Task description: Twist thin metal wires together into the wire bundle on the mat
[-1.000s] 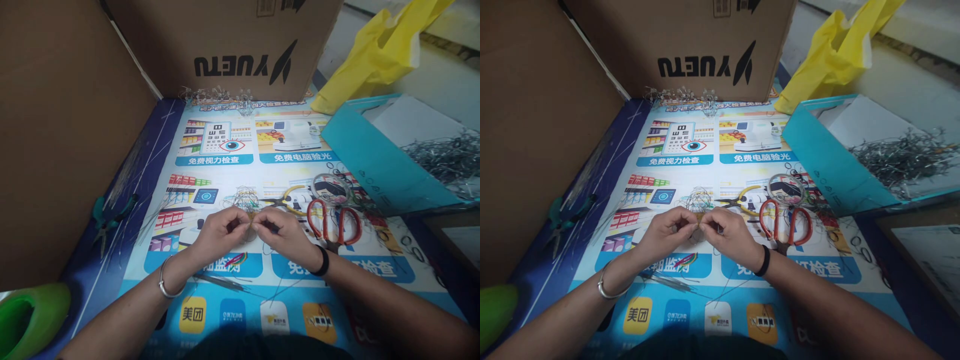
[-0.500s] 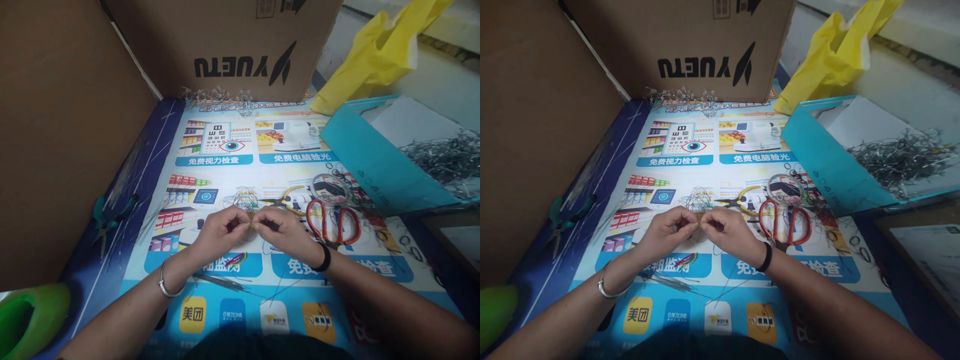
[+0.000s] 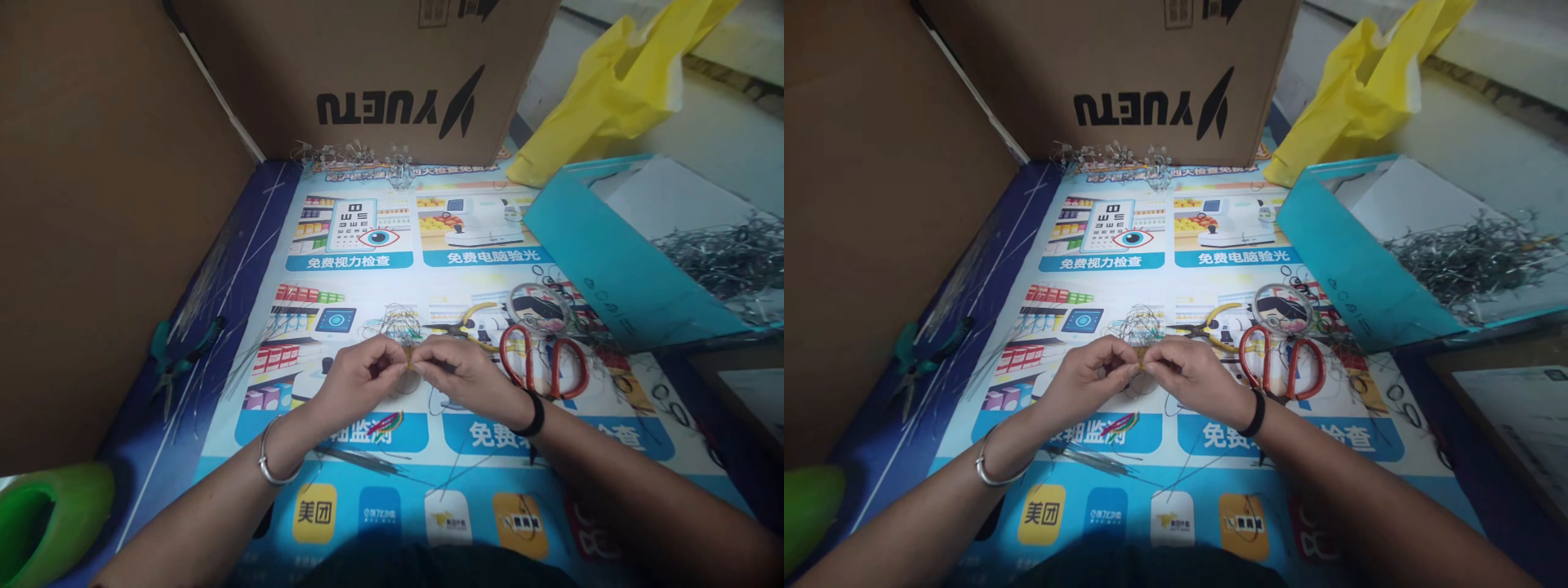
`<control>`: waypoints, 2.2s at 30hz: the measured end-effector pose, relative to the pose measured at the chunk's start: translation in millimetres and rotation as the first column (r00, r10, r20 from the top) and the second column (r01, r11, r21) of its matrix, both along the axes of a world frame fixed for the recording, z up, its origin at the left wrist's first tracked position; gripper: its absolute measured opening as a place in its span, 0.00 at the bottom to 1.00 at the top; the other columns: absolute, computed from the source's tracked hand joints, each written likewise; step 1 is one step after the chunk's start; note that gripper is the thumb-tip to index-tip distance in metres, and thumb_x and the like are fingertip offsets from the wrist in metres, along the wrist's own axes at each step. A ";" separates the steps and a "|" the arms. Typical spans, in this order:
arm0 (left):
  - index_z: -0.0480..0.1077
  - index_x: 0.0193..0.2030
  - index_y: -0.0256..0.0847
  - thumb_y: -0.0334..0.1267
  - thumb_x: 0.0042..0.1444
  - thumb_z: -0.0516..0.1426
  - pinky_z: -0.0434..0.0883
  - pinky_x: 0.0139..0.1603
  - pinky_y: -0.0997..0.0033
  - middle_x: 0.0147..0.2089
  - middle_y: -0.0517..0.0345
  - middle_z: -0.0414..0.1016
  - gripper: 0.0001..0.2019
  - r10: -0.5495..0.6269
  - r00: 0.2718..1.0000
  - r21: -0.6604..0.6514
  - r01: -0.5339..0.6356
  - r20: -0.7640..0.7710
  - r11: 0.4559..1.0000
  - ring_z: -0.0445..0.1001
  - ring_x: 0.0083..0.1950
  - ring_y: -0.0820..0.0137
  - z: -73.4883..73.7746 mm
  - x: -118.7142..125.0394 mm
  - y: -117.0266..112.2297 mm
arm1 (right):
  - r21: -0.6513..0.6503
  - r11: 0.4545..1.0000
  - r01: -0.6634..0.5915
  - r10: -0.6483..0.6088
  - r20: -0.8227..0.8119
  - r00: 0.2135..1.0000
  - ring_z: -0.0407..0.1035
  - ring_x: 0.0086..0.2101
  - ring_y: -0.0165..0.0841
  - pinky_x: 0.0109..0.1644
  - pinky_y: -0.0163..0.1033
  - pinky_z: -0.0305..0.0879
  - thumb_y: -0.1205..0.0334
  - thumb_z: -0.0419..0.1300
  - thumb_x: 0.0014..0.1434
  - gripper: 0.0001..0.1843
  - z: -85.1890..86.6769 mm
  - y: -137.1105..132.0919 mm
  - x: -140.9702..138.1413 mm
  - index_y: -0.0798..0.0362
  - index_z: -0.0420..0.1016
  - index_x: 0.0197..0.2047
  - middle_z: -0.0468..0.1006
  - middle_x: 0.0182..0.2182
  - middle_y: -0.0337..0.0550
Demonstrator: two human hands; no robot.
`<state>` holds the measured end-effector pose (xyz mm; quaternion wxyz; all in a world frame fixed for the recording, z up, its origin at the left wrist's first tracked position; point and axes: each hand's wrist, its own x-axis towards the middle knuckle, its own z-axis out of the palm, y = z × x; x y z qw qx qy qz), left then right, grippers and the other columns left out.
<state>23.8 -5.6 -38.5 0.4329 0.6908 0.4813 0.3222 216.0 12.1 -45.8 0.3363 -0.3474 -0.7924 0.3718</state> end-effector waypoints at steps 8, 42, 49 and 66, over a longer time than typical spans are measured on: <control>0.68 0.33 0.37 0.33 0.55 0.56 0.63 0.28 0.78 0.28 0.61 0.71 0.02 -0.005 1.000 -0.004 0.004 -0.008 1.000 0.66 0.27 0.77 0.1 -0.3 -0.3 | 0.026 1.000 -0.003 0.004 -0.015 1.000 0.68 0.28 0.26 0.33 0.32 0.62 0.70 0.56 0.57 0.05 -2.2 1.3 -0.1 0.53 0.72 0.31 0.74 0.26 0.38; 0.68 0.35 0.39 0.29 0.53 0.54 0.63 0.28 0.78 0.30 0.62 0.71 0.04 -0.053 0.994 0.013 0.054 -0.097 0.998 0.66 0.28 0.77 7.8 1.0 0.5 | 0.021 0.996 0.082 -0.083 0.061 0.995 0.57 0.23 0.26 0.28 0.31 0.53 0.75 0.52 0.47 0.08 0.5 -7.9 -7.2 0.52 0.62 0.26 0.65 0.21 0.34; 0.68 0.34 0.39 0.27 0.51 0.56 0.65 0.32 0.76 0.33 0.59 0.71 0.04 -0.026 0.995 0.166 0.042 -0.092 0.985 0.68 0.33 0.74 8.0 1.6 -0.3 | -0.058 0.994 0.091 -0.088 0.064 0.994 0.59 0.25 0.26 0.29 0.32 0.54 0.74 0.52 0.47 0.06 3.2 -8.3 -6.9 0.53 0.63 0.26 0.67 0.22 0.35; 0.67 0.27 0.37 0.25 0.50 0.55 0.66 0.34 0.74 0.31 0.58 0.69 0.06 0.008 0.997 0.225 0.009 -0.076 0.974 0.69 0.34 0.73 8.0 6.8 -0.9 | -0.054 0.992 0.110 -0.110 0.004 0.994 0.59 0.24 0.25 0.28 0.30 0.54 0.73 0.53 0.53 0.07 0.0 -9.6 -10.4 0.53 0.64 0.27 0.66 0.22 0.34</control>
